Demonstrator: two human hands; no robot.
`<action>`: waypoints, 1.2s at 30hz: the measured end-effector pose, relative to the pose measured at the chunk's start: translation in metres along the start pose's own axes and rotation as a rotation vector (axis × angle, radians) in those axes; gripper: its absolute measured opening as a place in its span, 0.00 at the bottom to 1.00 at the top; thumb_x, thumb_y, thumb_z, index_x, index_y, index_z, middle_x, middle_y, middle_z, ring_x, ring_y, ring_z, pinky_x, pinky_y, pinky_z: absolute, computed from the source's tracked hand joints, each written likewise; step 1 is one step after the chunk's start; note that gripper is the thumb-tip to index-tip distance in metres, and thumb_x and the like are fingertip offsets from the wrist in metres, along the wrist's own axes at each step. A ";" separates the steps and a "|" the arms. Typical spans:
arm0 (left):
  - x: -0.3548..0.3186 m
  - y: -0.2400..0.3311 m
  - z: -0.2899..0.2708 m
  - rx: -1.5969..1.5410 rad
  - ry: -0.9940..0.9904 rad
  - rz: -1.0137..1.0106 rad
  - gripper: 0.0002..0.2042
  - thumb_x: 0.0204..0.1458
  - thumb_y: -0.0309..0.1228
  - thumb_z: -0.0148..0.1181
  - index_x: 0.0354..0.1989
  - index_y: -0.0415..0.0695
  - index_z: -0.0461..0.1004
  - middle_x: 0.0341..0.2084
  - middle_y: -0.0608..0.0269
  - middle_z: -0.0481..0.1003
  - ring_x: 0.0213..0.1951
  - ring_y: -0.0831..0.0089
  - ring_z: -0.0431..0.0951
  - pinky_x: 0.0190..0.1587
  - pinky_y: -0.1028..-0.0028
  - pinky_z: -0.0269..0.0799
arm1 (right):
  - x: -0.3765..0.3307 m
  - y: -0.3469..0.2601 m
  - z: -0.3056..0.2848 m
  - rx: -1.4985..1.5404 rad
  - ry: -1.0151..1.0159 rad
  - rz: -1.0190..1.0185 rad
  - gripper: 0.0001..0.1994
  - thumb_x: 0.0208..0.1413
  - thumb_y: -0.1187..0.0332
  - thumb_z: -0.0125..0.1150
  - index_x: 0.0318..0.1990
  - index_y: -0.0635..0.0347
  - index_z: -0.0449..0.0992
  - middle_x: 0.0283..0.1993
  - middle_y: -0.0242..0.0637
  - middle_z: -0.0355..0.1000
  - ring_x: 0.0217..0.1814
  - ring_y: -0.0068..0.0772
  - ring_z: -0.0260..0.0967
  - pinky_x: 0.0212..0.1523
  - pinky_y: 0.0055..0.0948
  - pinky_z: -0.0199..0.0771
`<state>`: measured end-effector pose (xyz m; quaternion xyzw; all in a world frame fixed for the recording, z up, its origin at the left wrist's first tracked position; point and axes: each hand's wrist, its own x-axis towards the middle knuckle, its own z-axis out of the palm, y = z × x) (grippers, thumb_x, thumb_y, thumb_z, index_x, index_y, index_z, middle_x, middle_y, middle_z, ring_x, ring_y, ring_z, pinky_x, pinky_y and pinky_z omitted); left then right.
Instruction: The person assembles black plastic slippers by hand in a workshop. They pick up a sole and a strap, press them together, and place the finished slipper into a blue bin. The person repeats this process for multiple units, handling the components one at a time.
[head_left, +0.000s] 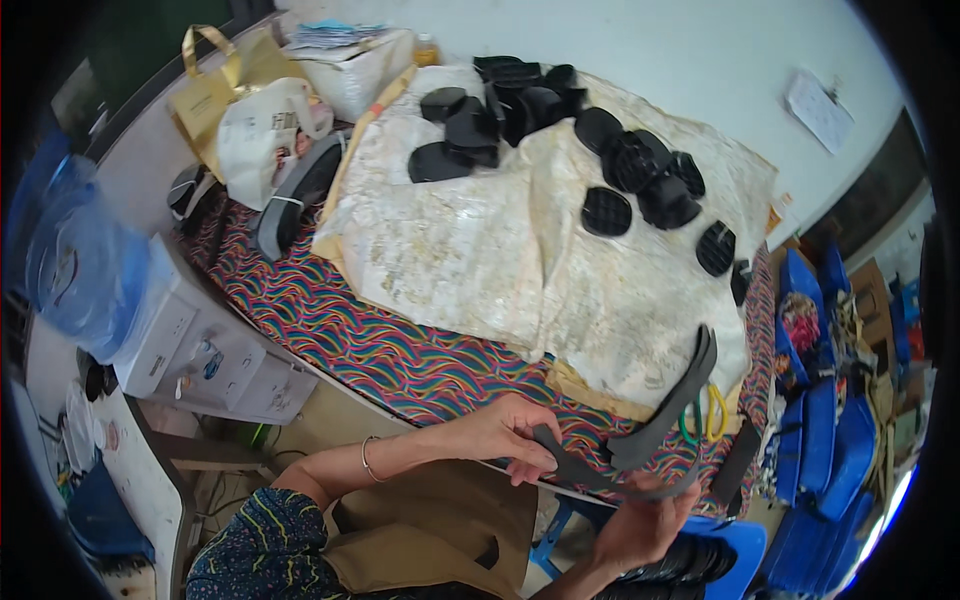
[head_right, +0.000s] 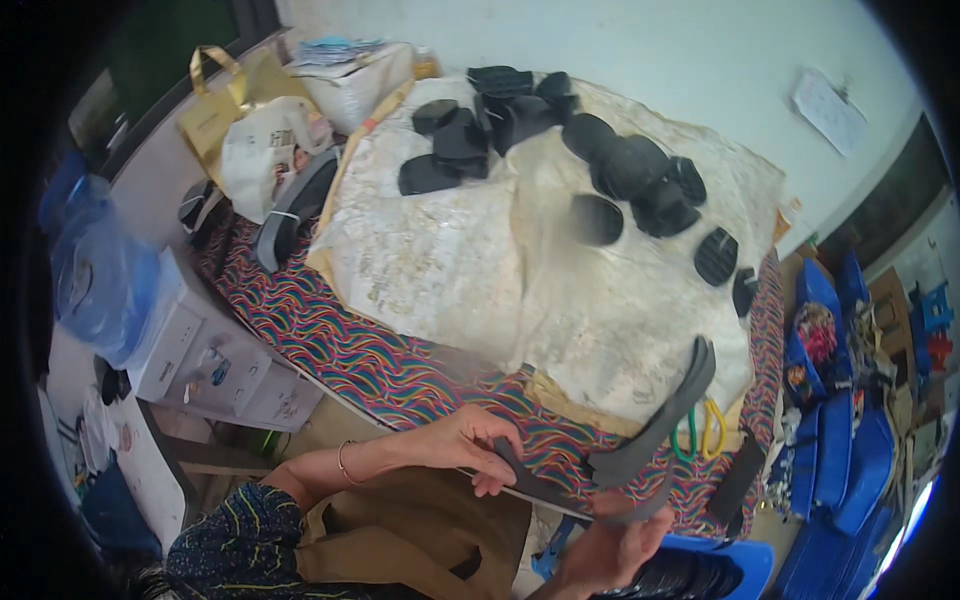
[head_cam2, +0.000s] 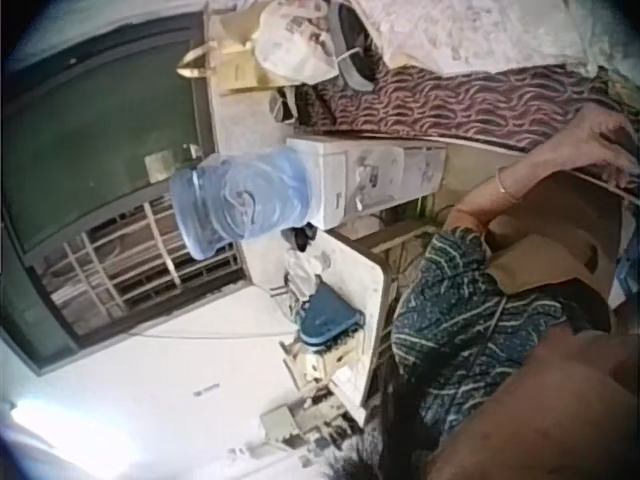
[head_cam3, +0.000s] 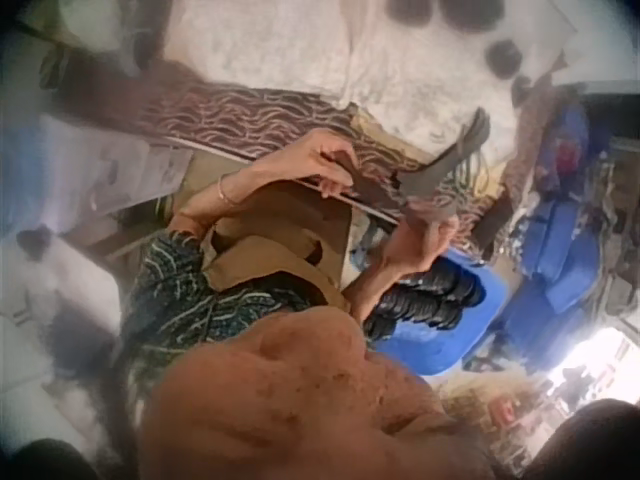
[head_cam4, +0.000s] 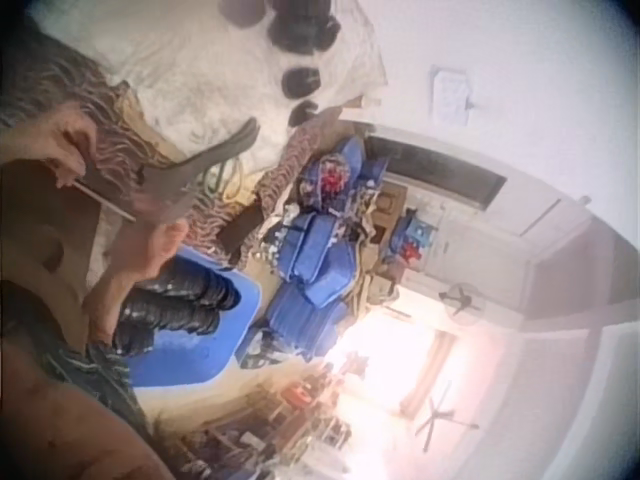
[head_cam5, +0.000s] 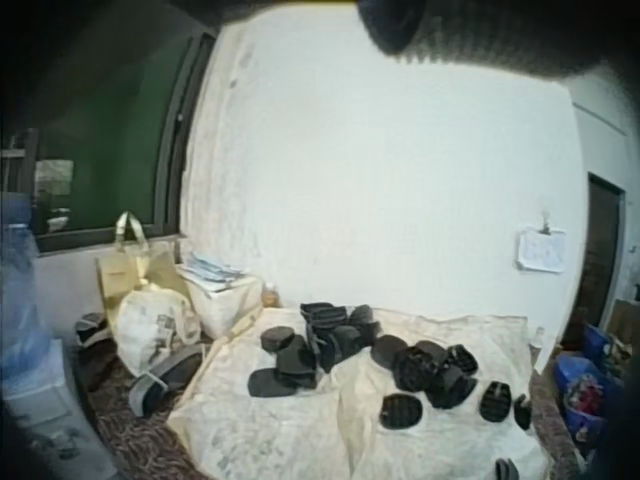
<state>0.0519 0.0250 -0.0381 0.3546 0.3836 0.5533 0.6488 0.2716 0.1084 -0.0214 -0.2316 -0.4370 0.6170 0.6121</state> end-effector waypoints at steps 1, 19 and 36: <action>-0.005 0.003 -0.006 -0.009 -0.047 0.020 0.06 0.57 0.27 0.63 0.36 0.37 0.75 0.20 0.61 0.78 0.20 0.77 0.79 0.21 0.80 0.70 | -0.007 -0.003 -0.003 0.064 -0.033 0.011 0.10 0.60 0.67 0.54 0.45 0.61 0.67 0.27 0.41 0.73 0.29 0.34 0.69 0.36 0.32 0.71; -0.011 0.077 -0.098 0.429 0.159 0.036 0.05 0.57 0.28 0.61 0.37 0.40 0.78 0.21 0.68 0.76 0.23 0.83 0.74 0.25 0.79 0.69 | 0.027 0.062 0.097 -0.369 -0.830 0.846 0.12 0.65 0.69 0.51 0.45 0.69 0.76 0.37 0.45 0.79 0.38 0.33 0.77 0.36 0.30 0.77; 0.190 0.220 -0.197 1.354 0.796 0.555 0.21 0.49 0.34 0.68 0.49 0.39 0.73 0.39 0.56 0.74 0.39 0.69 0.75 0.43 0.70 0.72 | 0.089 0.212 0.138 -0.253 -0.733 0.418 0.11 0.64 0.71 0.55 0.47 0.68 0.80 0.53 0.37 0.76 0.57 0.27 0.70 0.61 0.27 0.64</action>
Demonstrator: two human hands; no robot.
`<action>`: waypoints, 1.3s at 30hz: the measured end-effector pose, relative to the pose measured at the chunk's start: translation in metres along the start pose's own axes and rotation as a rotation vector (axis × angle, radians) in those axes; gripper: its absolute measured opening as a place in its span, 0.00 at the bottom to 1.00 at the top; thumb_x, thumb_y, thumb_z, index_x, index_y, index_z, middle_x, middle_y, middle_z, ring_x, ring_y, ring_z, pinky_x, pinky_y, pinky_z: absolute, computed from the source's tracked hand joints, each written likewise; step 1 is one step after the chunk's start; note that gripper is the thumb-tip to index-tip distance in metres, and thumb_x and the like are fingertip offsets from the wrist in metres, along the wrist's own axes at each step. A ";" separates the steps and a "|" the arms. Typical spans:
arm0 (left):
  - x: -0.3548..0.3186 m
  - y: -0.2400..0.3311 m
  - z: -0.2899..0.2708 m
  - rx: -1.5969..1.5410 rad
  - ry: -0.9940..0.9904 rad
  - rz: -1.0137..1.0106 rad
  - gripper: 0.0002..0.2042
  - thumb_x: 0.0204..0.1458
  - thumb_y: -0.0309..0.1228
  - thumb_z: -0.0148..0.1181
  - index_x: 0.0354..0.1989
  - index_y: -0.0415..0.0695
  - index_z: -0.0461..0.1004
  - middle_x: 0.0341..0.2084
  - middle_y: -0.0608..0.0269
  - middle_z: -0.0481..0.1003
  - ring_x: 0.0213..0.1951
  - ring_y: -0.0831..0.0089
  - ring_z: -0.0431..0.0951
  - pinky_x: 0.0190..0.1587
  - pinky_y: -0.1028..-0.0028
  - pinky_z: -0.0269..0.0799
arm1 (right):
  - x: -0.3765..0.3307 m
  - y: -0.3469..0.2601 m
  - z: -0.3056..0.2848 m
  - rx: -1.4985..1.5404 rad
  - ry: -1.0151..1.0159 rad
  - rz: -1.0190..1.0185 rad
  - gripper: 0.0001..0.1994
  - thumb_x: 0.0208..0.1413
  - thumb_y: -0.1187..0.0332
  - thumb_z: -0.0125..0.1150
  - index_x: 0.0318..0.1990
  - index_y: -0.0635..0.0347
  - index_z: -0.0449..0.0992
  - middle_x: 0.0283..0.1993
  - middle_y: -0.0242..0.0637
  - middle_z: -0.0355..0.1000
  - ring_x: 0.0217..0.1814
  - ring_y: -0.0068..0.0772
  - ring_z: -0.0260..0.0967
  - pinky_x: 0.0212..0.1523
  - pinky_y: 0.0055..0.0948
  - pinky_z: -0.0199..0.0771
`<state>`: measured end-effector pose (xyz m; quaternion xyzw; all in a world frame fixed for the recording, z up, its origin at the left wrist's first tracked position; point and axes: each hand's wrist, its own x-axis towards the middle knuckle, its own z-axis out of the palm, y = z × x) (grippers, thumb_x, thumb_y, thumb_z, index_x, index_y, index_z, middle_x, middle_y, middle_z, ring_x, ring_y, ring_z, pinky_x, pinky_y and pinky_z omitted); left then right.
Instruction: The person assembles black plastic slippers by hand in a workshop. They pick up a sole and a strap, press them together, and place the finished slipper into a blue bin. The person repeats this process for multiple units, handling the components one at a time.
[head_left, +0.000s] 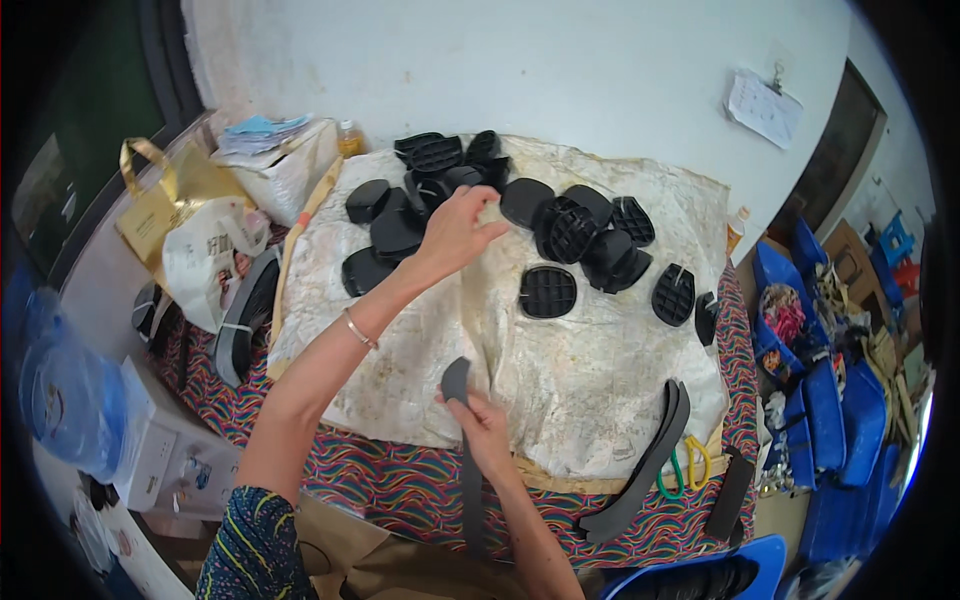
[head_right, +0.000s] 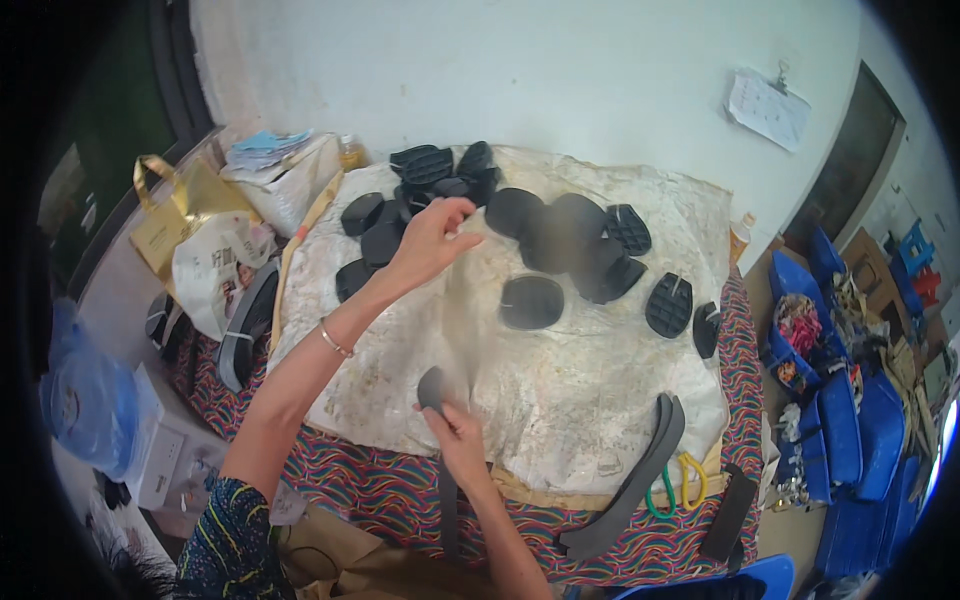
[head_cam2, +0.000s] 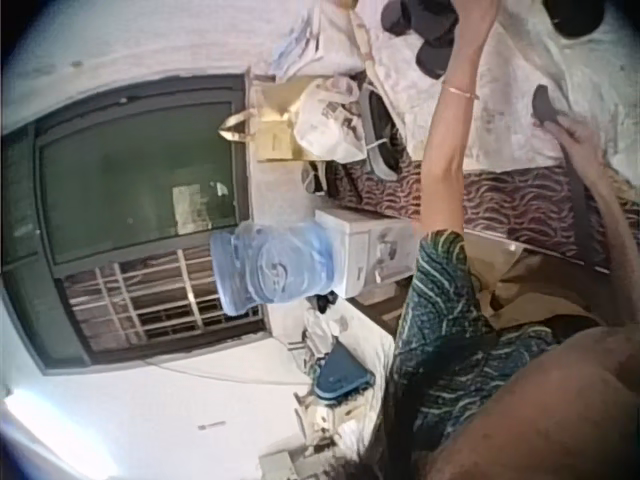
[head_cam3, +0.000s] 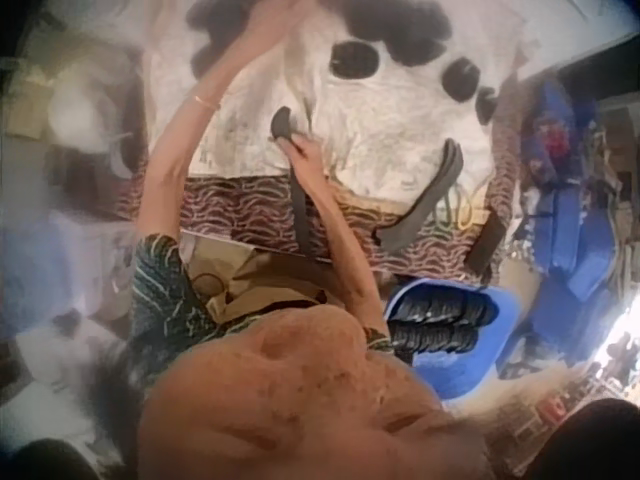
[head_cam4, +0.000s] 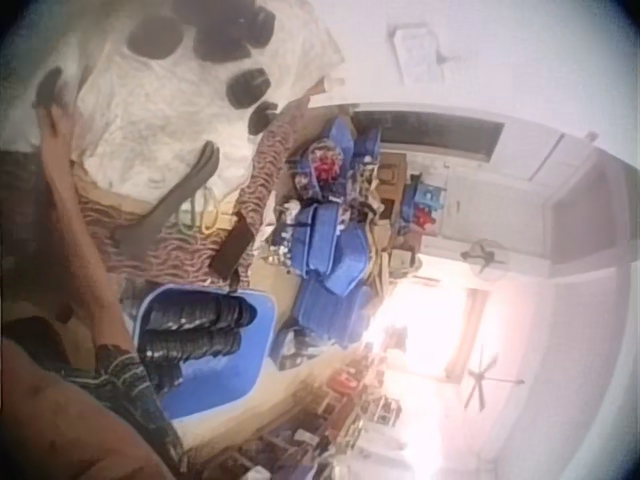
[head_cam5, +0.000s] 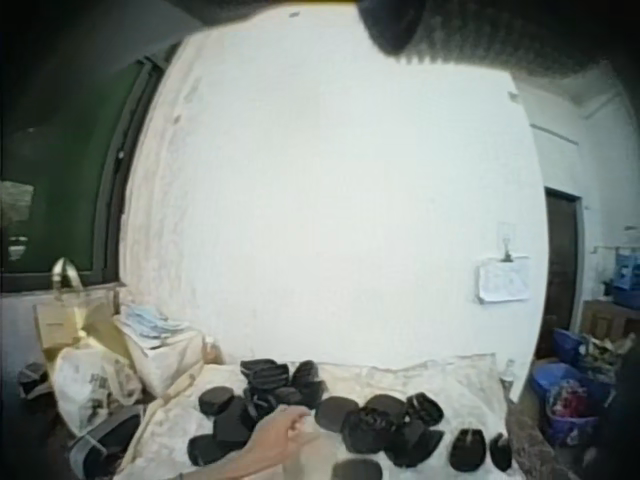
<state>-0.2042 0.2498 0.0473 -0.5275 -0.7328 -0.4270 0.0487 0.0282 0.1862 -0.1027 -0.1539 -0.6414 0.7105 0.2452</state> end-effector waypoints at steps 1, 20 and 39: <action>0.014 0.007 0.014 0.091 -0.006 0.032 0.23 0.48 0.36 0.69 0.51 0.39 0.72 0.43 0.54 0.74 0.43 0.65 0.76 0.46 0.68 0.72 | 0.002 0.006 0.001 0.022 0.013 -0.017 0.11 0.64 0.71 0.56 0.46 0.68 0.80 0.50 0.36 0.77 0.54 0.27 0.70 0.58 0.26 0.65; 0.080 -0.012 0.143 0.063 0.037 0.476 0.26 0.37 0.24 0.73 0.48 0.37 0.71 0.45 0.51 0.71 0.57 0.53 0.68 0.69 0.49 0.49 | 0.011 -0.002 -0.018 0.693 0.179 0.268 0.16 0.65 0.66 0.53 0.48 0.74 0.76 0.52 0.50 0.74 0.49 0.40 0.75 0.51 0.38 0.77; 0.025 0.048 0.103 0.287 0.392 0.673 0.20 0.39 0.40 0.72 0.39 0.46 0.73 0.32 0.57 0.71 0.40 0.54 0.68 0.50 0.53 0.61 | 0.013 0.020 -0.027 0.681 0.222 0.196 0.16 0.64 0.63 0.55 0.46 0.69 0.78 0.44 0.41 0.78 0.43 0.30 0.76 0.49 0.33 0.76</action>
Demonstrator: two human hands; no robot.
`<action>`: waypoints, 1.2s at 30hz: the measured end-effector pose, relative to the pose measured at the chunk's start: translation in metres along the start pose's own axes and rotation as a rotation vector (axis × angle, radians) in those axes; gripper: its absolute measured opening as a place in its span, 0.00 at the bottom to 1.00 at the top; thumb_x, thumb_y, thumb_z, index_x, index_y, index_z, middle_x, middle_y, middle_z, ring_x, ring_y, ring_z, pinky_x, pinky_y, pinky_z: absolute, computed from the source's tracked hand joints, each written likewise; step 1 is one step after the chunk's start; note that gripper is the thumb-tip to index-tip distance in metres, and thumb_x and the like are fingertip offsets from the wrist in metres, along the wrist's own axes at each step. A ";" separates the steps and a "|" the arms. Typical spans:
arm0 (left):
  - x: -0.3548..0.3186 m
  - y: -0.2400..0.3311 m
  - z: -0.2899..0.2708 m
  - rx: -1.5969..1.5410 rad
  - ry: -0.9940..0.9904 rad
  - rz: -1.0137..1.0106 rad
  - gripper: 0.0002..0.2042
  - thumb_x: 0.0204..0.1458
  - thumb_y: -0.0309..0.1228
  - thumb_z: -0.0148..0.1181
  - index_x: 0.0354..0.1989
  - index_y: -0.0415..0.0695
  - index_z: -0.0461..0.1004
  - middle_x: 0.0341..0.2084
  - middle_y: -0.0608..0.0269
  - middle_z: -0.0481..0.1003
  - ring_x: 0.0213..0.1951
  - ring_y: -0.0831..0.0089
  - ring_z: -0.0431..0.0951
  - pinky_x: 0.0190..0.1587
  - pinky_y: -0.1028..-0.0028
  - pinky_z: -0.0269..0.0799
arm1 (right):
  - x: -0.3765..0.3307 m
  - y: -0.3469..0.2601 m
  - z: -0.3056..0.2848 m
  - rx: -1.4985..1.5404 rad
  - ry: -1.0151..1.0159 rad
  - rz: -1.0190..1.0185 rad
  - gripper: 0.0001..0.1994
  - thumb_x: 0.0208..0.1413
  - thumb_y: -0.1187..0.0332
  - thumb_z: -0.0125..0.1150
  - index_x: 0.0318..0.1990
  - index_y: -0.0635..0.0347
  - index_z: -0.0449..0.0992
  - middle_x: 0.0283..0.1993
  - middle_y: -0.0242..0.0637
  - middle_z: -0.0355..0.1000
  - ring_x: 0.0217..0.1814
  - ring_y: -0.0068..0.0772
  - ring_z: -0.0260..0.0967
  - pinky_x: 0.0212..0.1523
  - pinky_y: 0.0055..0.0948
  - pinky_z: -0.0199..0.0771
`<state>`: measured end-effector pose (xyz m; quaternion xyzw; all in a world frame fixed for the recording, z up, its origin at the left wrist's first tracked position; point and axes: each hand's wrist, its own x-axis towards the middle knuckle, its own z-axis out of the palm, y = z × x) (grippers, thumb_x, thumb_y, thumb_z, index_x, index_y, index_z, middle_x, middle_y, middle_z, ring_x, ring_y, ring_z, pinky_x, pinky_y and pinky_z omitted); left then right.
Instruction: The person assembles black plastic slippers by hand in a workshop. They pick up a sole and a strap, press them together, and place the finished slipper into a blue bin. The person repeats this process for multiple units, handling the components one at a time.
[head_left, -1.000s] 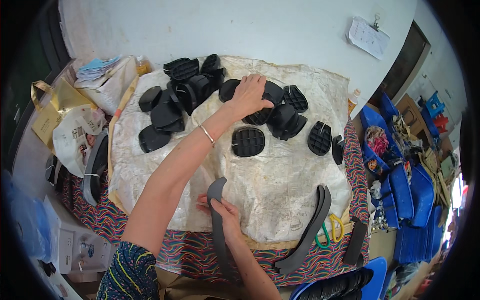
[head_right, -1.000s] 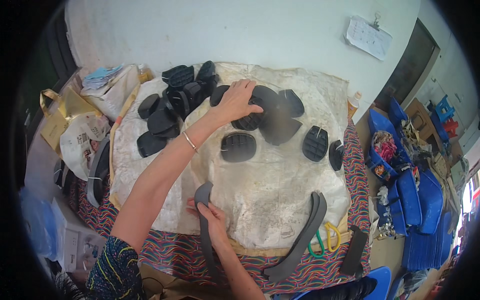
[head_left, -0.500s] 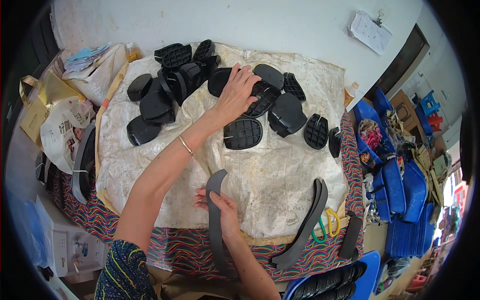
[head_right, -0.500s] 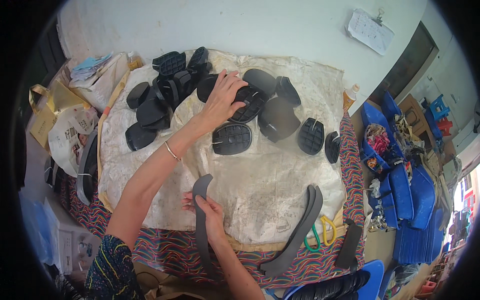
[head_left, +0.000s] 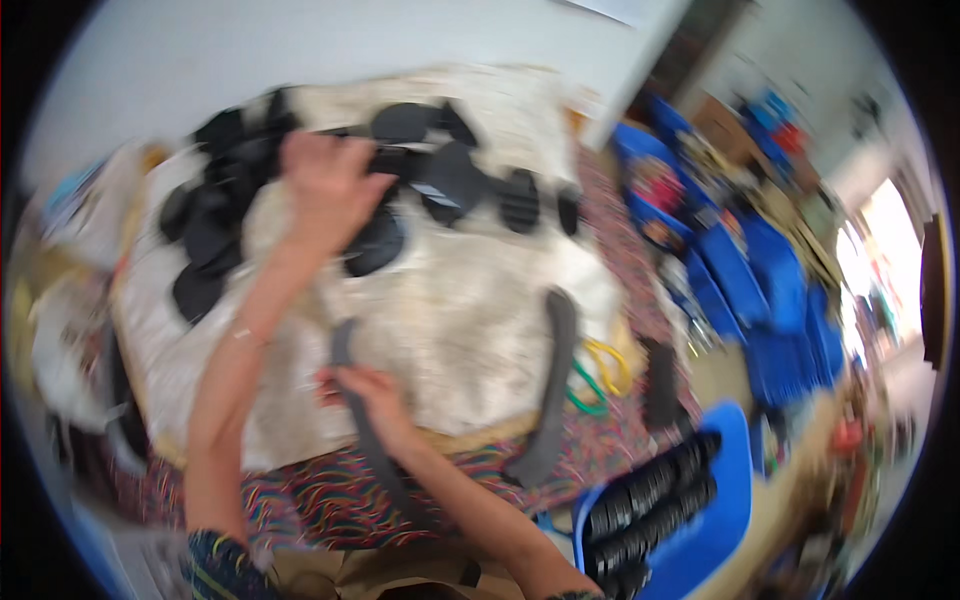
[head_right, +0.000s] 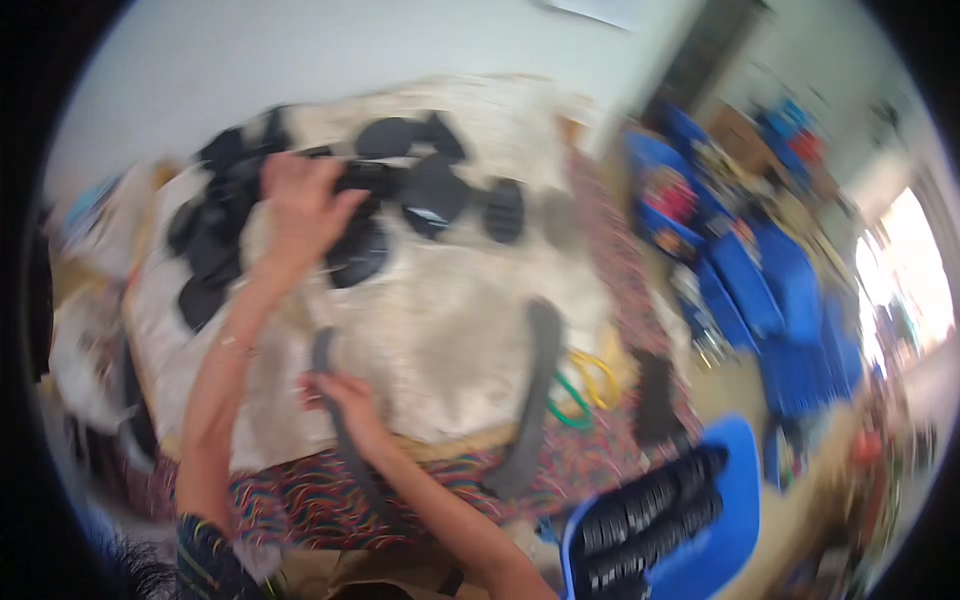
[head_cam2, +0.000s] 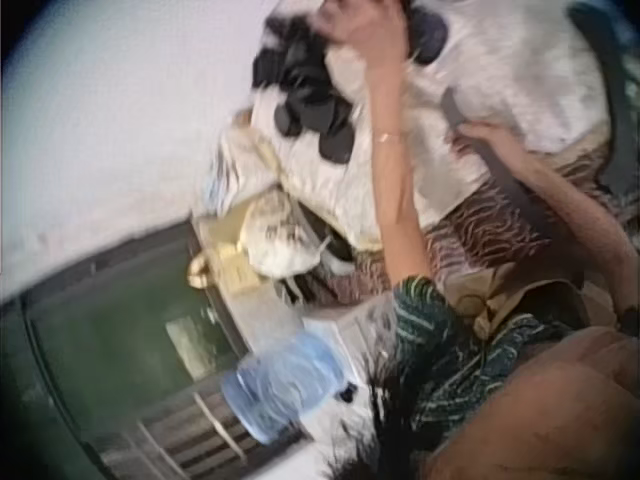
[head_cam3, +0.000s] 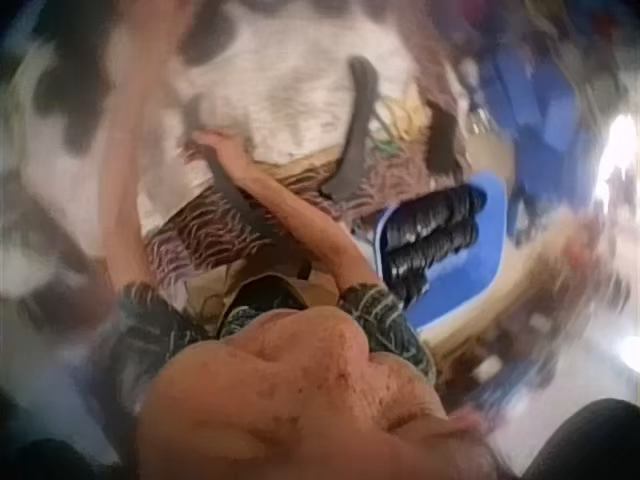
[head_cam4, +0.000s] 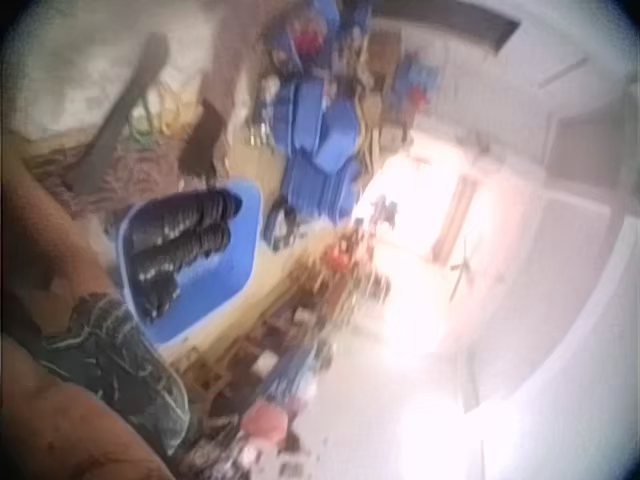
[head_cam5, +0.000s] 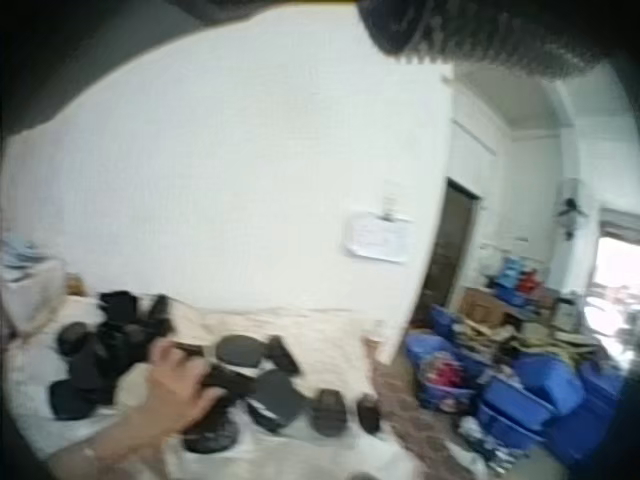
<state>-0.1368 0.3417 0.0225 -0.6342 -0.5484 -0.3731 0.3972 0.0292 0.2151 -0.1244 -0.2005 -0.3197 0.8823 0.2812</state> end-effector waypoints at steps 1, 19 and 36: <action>0.002 0.000 0.000 0.035 -0.012 -0.017 0.19 0.41 0.40 0.71 0.39 0.46 0.73 0.31 0.57 0.71 0.38 0.54 0.68 0.48 0.54 0.62 | 0.003 0.007 -0.002 -0.014 -0.043 -0.013 0.16 0.63 0.62 0.57 0.46 0.68 0.79 0.42 0.40 0.78 0.41 0.29 0.76 0.48 0.32 0.76; -0.022 -0.045 0.120 0.450 -0.680 -0.282 0.46 0.42 0.41 0.73 0.71 0.59 0.53 0.63 0.56 0.62 0.62 0.49 0.63 0.49 0.40 0.68 | 0.012 0.027 0.008 0.138 -0.083 -0.069 0.14 0.66 0.60 0.54 0.37 0.62 0.76 0.32 0.32 0.75 0.30 0.22 0.73 0.32 0.23 0.75; -0.019 -0.074 0.049 -0.065 -0.225 0.019 0.29 0.43 0.19 0.66 0.58 0.47 0.70 0.41 0.52 0.75 0.44 0.50 0.75 0.45 0.54 0.69 | 0.012 0.025 0.000 0.110 -0.074 -0.052 0.12 0.64 0.64 0.55 0.40 0.65 0.78 0.34 0.36 0.77 0.34 0.27 0.75 0.37 0.28 0.78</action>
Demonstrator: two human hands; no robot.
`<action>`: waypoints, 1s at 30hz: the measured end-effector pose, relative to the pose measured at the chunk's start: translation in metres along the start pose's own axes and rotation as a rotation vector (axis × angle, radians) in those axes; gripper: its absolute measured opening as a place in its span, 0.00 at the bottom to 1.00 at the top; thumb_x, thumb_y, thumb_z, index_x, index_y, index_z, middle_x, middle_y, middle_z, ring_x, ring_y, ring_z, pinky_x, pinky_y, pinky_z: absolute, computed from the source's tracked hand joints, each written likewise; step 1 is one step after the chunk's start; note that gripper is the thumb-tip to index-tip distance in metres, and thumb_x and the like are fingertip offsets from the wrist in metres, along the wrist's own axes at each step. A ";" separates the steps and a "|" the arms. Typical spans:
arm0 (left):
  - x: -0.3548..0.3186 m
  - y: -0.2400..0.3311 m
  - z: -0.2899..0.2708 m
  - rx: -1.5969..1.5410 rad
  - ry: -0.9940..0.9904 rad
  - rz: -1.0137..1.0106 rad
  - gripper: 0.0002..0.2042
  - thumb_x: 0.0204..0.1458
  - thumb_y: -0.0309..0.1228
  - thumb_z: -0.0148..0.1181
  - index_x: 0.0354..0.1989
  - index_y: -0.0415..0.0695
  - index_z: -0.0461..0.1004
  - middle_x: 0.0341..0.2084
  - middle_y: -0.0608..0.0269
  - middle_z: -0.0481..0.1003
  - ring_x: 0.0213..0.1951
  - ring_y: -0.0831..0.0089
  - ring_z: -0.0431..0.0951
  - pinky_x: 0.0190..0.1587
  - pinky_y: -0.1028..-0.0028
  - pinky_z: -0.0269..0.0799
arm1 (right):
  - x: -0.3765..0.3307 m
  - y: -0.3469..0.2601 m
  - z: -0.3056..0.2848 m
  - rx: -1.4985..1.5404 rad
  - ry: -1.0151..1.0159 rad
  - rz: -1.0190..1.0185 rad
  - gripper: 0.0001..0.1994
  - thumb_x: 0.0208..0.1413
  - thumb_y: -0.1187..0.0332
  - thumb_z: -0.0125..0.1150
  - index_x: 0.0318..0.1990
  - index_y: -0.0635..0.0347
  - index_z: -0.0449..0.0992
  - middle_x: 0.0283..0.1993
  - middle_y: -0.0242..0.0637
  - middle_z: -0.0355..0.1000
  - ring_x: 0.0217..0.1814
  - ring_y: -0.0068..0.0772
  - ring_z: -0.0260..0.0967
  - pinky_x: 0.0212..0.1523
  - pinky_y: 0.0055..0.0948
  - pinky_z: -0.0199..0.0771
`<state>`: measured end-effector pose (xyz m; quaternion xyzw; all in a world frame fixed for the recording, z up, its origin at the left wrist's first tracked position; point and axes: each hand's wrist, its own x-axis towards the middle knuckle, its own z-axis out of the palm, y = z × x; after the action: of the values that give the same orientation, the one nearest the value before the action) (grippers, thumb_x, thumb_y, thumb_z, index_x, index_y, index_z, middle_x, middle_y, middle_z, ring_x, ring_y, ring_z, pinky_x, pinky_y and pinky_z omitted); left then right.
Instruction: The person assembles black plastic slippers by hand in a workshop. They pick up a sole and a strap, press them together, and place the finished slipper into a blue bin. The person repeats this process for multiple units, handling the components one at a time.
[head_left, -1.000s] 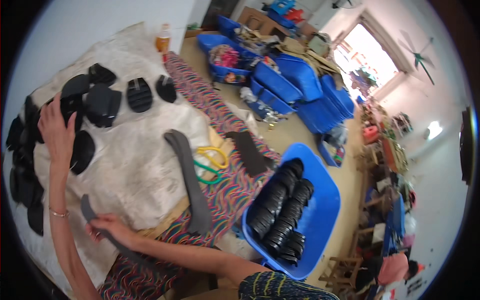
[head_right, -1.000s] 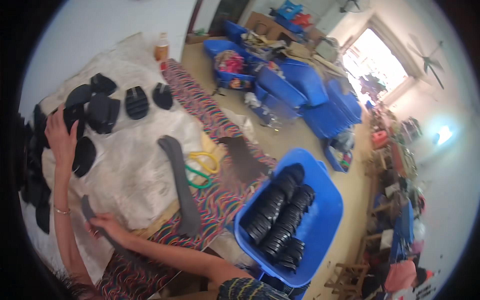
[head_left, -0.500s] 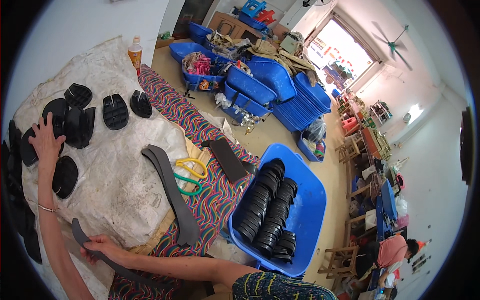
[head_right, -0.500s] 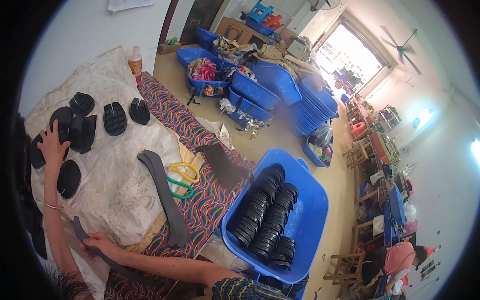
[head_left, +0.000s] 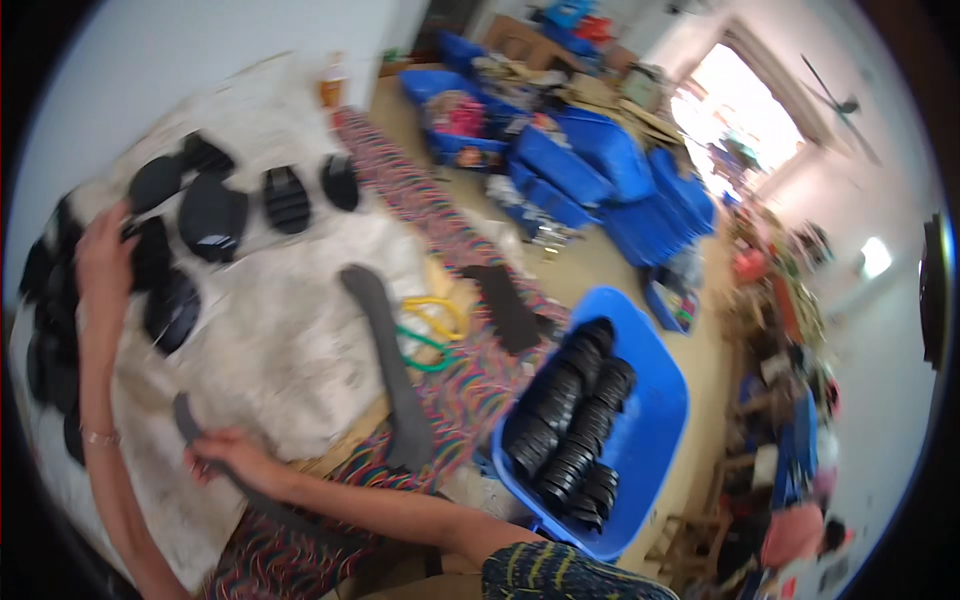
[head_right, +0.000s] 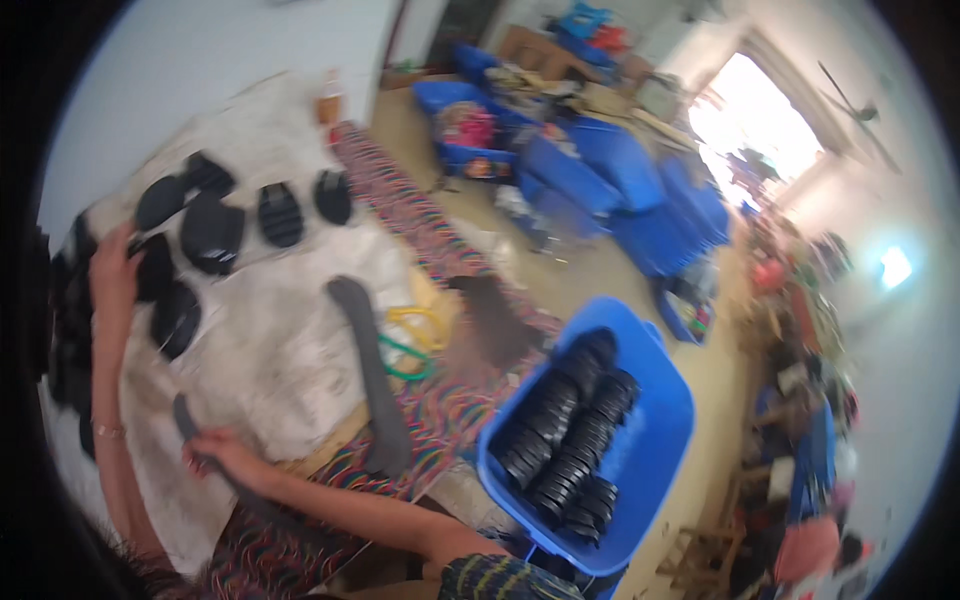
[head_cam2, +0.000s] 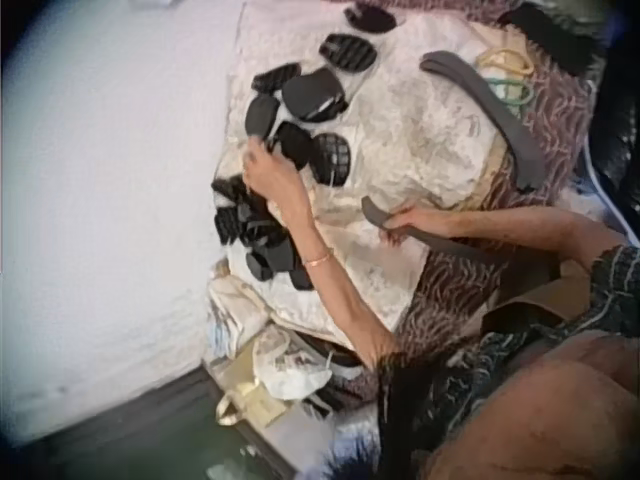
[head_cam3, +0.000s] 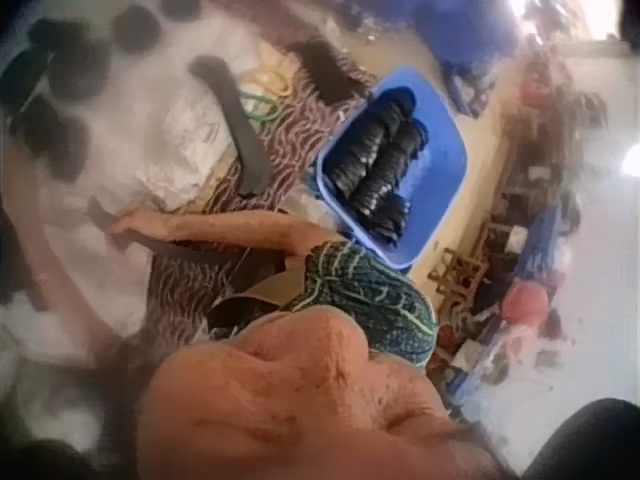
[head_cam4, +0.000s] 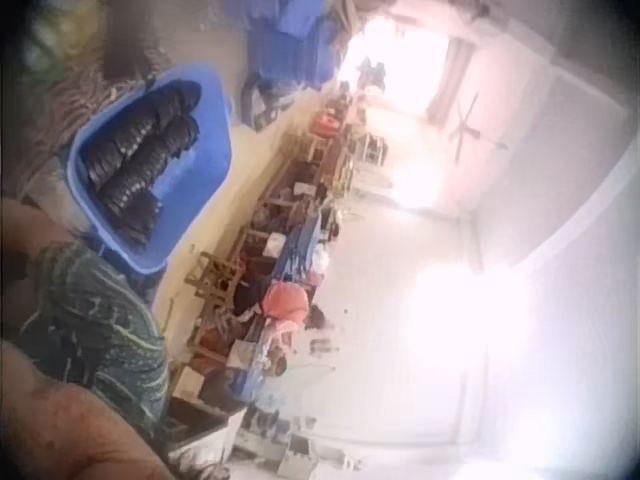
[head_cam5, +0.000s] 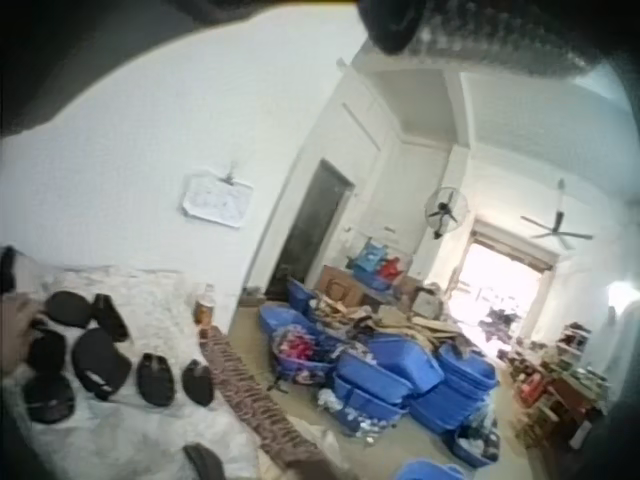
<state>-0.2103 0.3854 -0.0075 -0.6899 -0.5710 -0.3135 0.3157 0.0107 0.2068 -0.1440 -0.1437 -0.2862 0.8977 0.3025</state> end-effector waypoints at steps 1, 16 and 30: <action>0.014 0.038 -0.040 -0.007 -0.129 -0.078 0.28 0.43 0.19 0.65 0.57 0.50 0.71 0.41 0.52 0.75 0.44 0.51 0.75 0.45 0.55 0.69 | 0.003 0.000 -0.002 -0.012 -0.020 0.001 0.12 0.64 0.65 0.55 0.41 0.66 0.78 0.35 0.36 0.77 0.35 0.27 0.76 0.39 0.28 0.78; 0.025 -0.035 -0.128 -0.905 -0.090 -0.761 0.11 0.52 0.28 0.66 0.44 0.40 0.83 0.33 0.67 0.80 0.38 0.77 0.75 0.45 0.76 0.68 | -0.016 -0.029 0.024 -0.120 0.036 0.088 0.15 0.64 0.65 0.54 0.44 0.74 0.76 0.44 0.49 0.76 0.44 0.40 0.77 0.50 0.38 0.79; 0.076 -0.065 -0.115 -0.927 -0.105 -1.023 0.13 0.45 0.21 0.70 0.41 0.34 0.81 0.29 0.59 0.81 0.28 0.73 0.78 0.32 0.73 0.75 | -0.019 -0.035 0.018 -0.141 0.090 0.032 0.16 0.64 0.65 0.53 0.44 0.74 0.76 0.43 0.51 0.77 0.43 0.44 0.77 0.51 0.40 0.78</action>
<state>-0.2710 0.3486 0.1268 -0.4118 -0.6463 -0.6008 -0.2275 0.0338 0.2108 -0.1072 -0.2095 -0.3324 0.8727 0.2897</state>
